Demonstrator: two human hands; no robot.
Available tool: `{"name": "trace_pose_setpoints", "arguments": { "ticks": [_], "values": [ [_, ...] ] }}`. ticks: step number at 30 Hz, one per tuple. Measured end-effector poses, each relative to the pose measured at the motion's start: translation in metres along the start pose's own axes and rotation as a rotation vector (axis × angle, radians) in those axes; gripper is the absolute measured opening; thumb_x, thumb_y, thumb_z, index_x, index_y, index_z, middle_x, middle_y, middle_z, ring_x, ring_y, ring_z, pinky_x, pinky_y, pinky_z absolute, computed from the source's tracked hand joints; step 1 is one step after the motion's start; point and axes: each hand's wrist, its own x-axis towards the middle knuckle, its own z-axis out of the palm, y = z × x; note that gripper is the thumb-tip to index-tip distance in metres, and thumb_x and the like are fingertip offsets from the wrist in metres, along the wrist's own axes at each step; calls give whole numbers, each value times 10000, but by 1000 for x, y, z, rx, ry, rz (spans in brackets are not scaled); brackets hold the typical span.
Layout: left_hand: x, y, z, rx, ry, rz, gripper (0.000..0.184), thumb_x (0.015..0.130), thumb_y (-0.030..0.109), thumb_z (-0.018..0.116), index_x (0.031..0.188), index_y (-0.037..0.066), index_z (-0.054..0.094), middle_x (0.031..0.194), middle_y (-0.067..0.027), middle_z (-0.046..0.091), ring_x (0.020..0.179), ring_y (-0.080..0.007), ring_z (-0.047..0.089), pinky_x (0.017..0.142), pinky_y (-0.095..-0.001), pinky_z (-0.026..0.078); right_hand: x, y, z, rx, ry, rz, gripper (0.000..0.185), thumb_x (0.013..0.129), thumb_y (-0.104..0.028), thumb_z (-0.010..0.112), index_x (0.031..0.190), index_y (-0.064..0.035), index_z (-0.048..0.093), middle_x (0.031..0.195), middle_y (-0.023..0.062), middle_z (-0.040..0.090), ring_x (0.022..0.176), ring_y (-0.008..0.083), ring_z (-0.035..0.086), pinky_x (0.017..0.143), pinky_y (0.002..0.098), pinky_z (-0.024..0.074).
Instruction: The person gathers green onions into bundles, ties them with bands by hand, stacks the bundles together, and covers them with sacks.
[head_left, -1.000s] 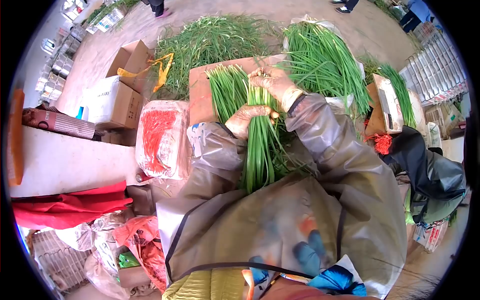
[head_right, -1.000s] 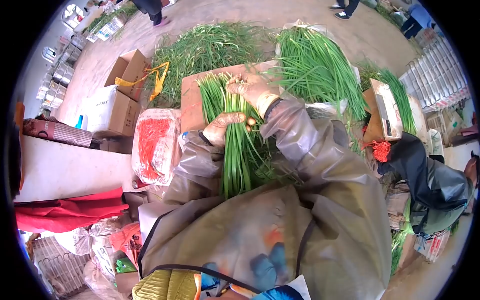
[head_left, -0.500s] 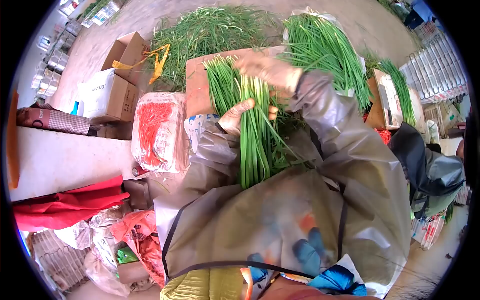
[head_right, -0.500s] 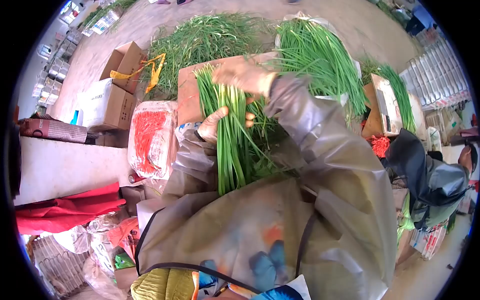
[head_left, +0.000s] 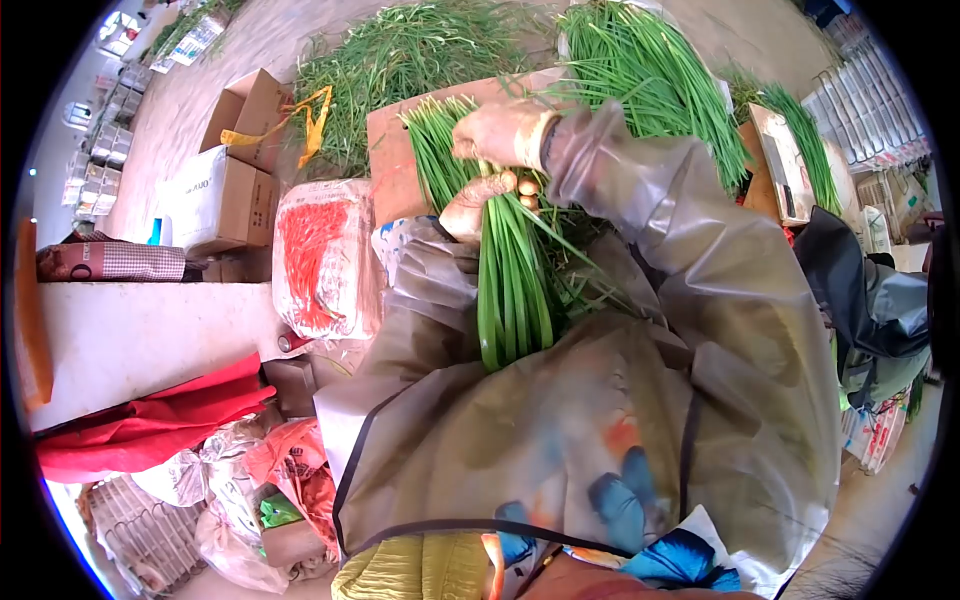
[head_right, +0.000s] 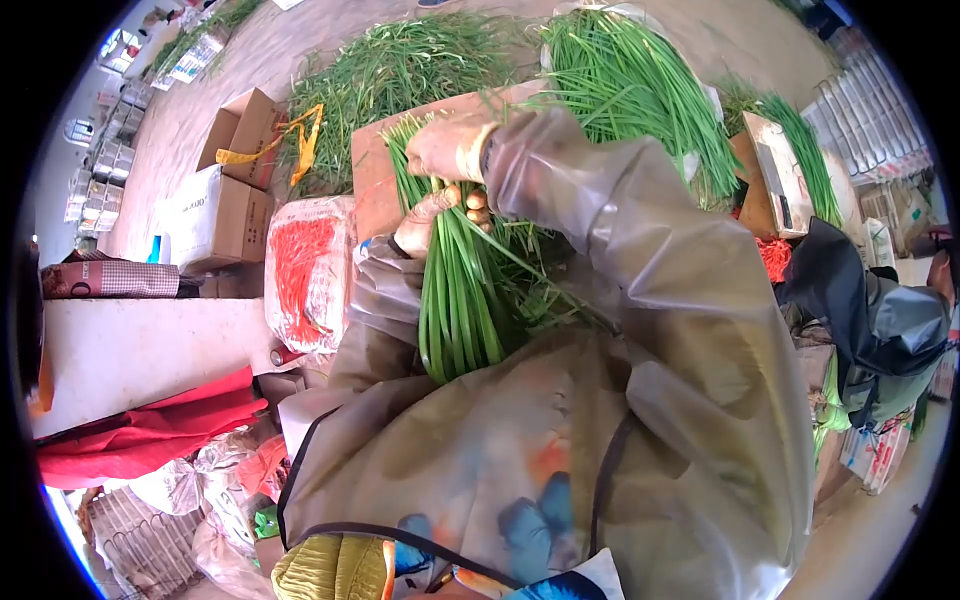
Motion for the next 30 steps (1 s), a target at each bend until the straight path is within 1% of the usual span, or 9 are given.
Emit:
{"name": "trace_pose_setpoints", "arguments": {
  "ticks": [2,4,5,7,12,18,26,28,30],
  "values": [
    [1,9,-6,48,51,-77,321,787,194,640,1041,29,535,852,-66,565,792,-179,528,768,-346,436,18,10,-2,-110,28,-19,270,867,-310,444,977,-125,607,895,138,627,849,315,598,840,423,434],
    [-12,8,27,232,68,66,403,793,166,630,1135,10,484,832,-72,561,771,-173,531,758,-341,440,32,28,-25,-214,88,346,273,849,-303,445,986,-129,604,897,115,633,846,299,598,802,380,446],
    [-17,11,24,218,-7,139,510,781,99,627,1233,-12,416,900,-104,603,742,-214,598,717,-383,493,28,57,-19,-178,369,280,271,853,-303,440,988,-132,601,872,105,632,834,286,598,764,382,447],
    [-48,45,54,687,175,511,375,748,66,622,1098,8,499,886,-97,610,690,-217,601,696,-401,498,10,73,-27,14,487,345,241,858,-283,453,989,-138,594,945,109,611,871,254,587,757,375,444],
    [-117,127,65,392,-72,1170,177,810,127,599,971,149,528,864,-1,556,894,-191,519,937,-434,347,-33,128,20,113,386,362,245,797,-314,532,860,-84,589,788,146,600,713,327,562,636,403,440],
    [-175,149,52,451,-214,1267,131,812,121,602,935,154,571,856,28,596,896,-159,529,953,-430,322,-96,148,72,566,221,605,227,789,-185,570,960,-37,597,785,66,608,594,155,534,573,289,450],
    [-146,117,87,544,-381,1195,204,783,115,637,930,188,516,810,69,539,859,-102,500,938,-370,283,-132,137,36,977,486,518,142,871,-110,518,962,-63,617,762,-6,578,539,45,454,470,182,377],
    [-125,103,93,480,-308,1210,243,779,102,630,953,192,487,838,52,532,874,-126,500,952,-395,282,-124,101,13,1025,523,501,145,879,-88,512,977,-58,614,774,-15,567,558,33,450,481,166,363],
    [-108,102,82,362,-28,1152,216,795,113,609,980,158,506,848,29,542,877,-157,508,938,-426,317,-115,67,0,1138,558,207,149,867,-112,539,973,-42,616,771,-14,554,623,42,458,537,161,373]
  ]
}}
